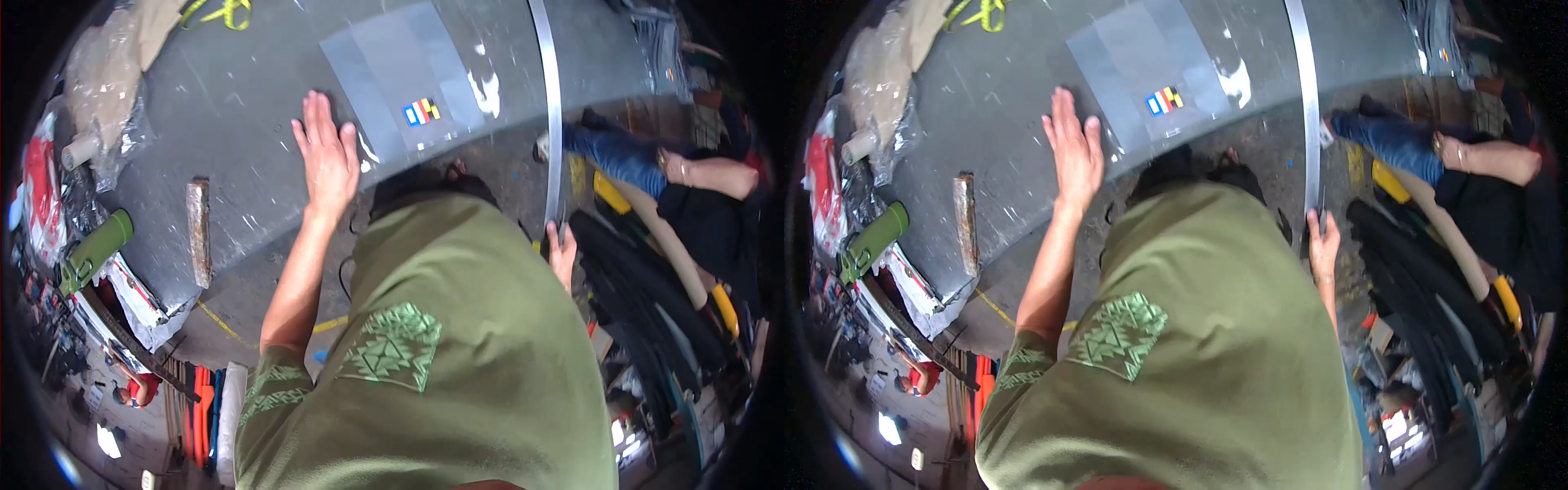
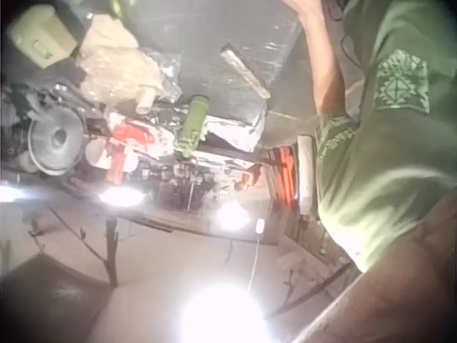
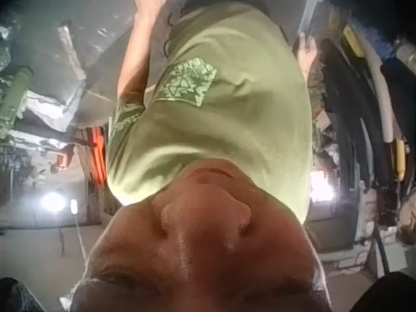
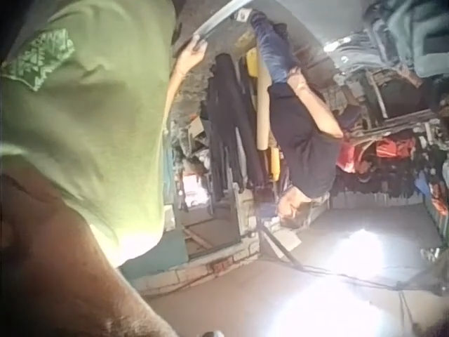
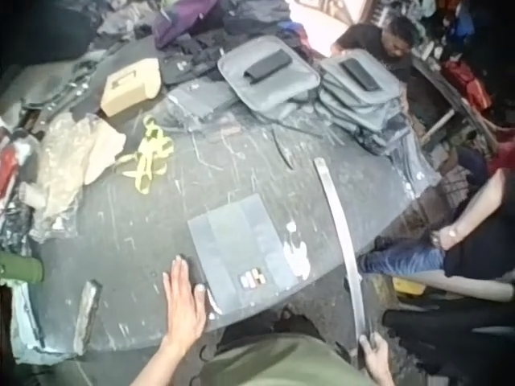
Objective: Cutting a piece of grey fabric using a utility knife and a metal ruler on a workbench.
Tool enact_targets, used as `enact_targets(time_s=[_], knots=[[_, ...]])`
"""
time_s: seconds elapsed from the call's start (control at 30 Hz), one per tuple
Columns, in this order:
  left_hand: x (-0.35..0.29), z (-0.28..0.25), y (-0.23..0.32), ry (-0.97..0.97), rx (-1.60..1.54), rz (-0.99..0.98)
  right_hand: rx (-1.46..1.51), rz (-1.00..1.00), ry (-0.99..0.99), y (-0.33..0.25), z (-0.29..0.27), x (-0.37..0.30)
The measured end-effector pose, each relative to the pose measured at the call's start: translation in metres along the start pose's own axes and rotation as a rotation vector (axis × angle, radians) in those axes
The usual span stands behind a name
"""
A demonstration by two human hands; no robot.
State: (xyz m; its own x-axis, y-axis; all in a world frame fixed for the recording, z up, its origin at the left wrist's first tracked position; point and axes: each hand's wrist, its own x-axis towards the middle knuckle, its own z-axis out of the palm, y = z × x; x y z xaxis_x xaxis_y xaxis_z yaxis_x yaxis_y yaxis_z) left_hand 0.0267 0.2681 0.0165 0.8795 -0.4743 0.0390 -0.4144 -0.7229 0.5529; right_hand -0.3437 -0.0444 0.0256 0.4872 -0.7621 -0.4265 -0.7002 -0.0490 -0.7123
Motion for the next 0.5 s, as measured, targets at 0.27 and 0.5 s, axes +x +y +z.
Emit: enact_targets(time_s=[0.27,0.5], knots=[[0.003,-0.015,-0.007,-0.034,-0.034,0.049,0.079,0.109,-0.008,0.021,-0.002,-0.004],[-0.003,-0.022,-0.009,-0.049,0.134,0.179,0.080,0.164,0.020,0.033,-0.005,-0.006]])
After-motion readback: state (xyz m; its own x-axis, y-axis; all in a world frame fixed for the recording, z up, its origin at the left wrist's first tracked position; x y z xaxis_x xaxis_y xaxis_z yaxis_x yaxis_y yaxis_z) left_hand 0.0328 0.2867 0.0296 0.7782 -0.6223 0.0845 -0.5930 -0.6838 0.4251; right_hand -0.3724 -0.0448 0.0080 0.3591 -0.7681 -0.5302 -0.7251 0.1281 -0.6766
